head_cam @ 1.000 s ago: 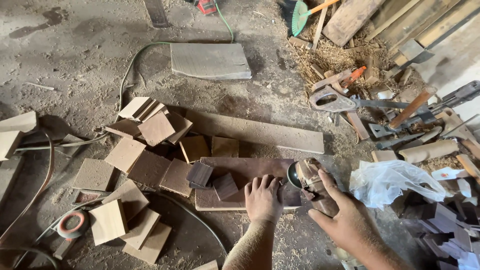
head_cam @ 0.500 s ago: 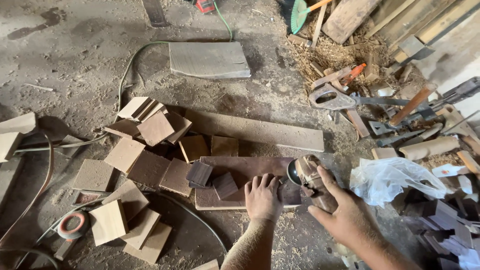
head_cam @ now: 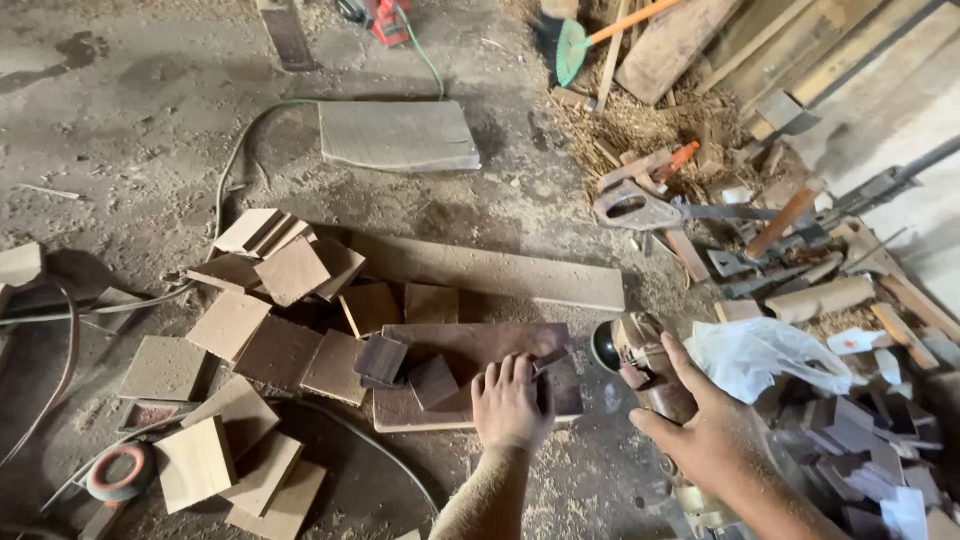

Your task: Sanding the edges of small wooden blocks using a handheld angle grinder

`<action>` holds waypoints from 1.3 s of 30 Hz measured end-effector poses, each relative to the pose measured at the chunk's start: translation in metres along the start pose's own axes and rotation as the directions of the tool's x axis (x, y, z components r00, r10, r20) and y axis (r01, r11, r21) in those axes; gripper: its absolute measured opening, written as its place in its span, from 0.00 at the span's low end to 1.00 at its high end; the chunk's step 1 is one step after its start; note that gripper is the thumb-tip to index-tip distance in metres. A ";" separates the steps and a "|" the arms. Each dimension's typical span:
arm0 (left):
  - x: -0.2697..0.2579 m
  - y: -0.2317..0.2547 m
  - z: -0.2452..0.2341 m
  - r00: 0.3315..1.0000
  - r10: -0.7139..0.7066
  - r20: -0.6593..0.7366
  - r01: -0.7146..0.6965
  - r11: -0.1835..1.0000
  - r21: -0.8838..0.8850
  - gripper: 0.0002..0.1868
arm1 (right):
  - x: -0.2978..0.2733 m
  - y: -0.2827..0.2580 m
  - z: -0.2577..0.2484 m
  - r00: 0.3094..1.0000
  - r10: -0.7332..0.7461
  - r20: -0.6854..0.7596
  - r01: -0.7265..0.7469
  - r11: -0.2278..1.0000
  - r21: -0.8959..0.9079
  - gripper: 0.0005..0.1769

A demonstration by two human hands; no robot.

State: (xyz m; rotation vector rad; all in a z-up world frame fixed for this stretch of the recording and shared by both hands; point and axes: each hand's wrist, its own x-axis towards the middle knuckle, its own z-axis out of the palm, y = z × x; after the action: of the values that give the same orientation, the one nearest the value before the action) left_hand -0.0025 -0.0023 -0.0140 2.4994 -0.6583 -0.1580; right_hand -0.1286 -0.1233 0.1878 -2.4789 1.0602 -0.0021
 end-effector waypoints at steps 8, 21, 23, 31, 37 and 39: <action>-0.004 0.004 -0.016 0.998 0.005 -0.058 -0.010 0.997 -0.081 0.22 | -0.012 -0.004 0.007 0.999 0.000 0.037 -0.003 0.998 0.060 0.59; 0.000 0.011 -0.028 0.997 -0.069 0.018 0.070 0.996 -0.055 0.17 | 0.001 0.001 0.032 0.979 -0.204 0.007 0.203 0.978 0.055 0.57; 0.001 0.009 -0.025 0.997 -0.070 0.024 0.071 0.997 -0.041 0.16 | 0.002 -0.003 0.032 0.984 -0.176 0.019 0.174 0.983 0.060 0.57; 0.001 0.009 -0.027 0.999 -0.049 0.024 0.050 0.996 -0.067 0.16 | 0.002 -0.015 0.033 0.978 -0.198 0.057 0.204 0.972 -0.113 0.56; 0.001 0.007 -0.021 0.999 -0.033 -0.024 0.032 0.998 -0.057 0.15 | -0.005 -0.023 0.038 0.973 -0.175 0.151 0.195 0.973 -0.126 0.59; 0.001 0.007 -0.022 0.999 -0.021 -0.045 0.018 0.998 -0.063 0.16 | -0.008 -0.025 0.037 0.967 -0.239 0.093 0.249 0.962 -0.113 0.58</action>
State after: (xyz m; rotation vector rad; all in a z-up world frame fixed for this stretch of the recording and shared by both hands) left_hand 0.0008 0.0028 0.0078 2.4425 -0.6015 -0.1266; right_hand -0.1106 -0.0880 0.1657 -2.6830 0.7368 0.0880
